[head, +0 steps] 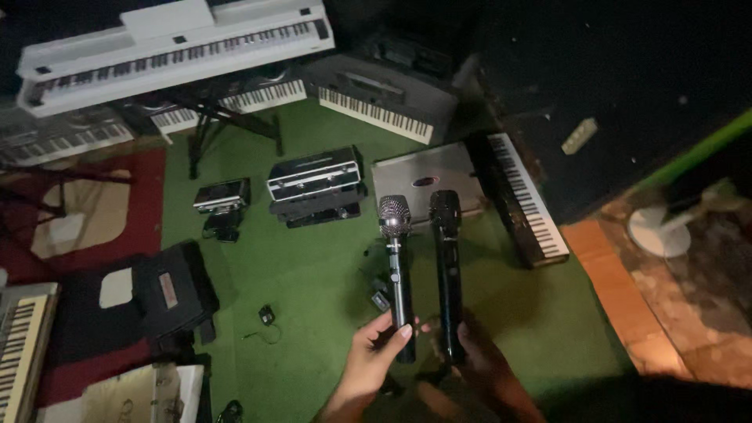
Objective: The person places small cylindrical components, two wireless microphones, and two bodypack transmitters into a padded equipment case.
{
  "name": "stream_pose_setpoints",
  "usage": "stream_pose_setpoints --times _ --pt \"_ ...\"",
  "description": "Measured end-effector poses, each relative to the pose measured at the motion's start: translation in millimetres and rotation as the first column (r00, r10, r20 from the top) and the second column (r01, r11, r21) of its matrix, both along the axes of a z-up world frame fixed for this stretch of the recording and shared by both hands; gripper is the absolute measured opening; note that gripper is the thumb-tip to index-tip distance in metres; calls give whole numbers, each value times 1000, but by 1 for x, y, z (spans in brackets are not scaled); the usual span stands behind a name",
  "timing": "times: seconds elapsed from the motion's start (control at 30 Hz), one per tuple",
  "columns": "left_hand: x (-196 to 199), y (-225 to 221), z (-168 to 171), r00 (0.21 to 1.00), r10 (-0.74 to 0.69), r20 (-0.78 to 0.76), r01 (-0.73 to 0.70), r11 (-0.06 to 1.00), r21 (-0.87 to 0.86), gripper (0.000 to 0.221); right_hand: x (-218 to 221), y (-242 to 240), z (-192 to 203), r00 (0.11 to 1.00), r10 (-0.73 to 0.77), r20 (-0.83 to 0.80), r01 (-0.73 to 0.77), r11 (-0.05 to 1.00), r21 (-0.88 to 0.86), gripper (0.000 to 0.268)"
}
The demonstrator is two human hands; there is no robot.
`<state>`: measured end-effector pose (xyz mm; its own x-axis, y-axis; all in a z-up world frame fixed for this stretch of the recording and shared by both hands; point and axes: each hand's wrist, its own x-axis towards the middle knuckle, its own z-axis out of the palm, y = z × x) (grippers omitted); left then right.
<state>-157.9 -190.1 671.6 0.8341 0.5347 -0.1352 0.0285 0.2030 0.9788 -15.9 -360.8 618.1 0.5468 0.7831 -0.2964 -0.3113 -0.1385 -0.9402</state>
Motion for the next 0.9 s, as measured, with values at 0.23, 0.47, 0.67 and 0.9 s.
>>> stream_pose_setpoints --times 0.23,0.47,0.67,0.9 --pt "5 -4 -14 993 -85 -79 86 996 10 33 -6 -9 -24 962 -272 -14 272 958 88 31" --pt "50 -19 -13 988 -154 -31 154 988 5 46 20 -26 -21 913 -400 76 392 914 105 25" --pt "115 -43 -23 964 -261 52 261 965 16 51 67 -68 2 895 -438 87 439 898 -1 27" --pt "198 -91 -34 953 -284 105 282 959 30 60 123 -130 13 853 -514 94 510 858 62 34"
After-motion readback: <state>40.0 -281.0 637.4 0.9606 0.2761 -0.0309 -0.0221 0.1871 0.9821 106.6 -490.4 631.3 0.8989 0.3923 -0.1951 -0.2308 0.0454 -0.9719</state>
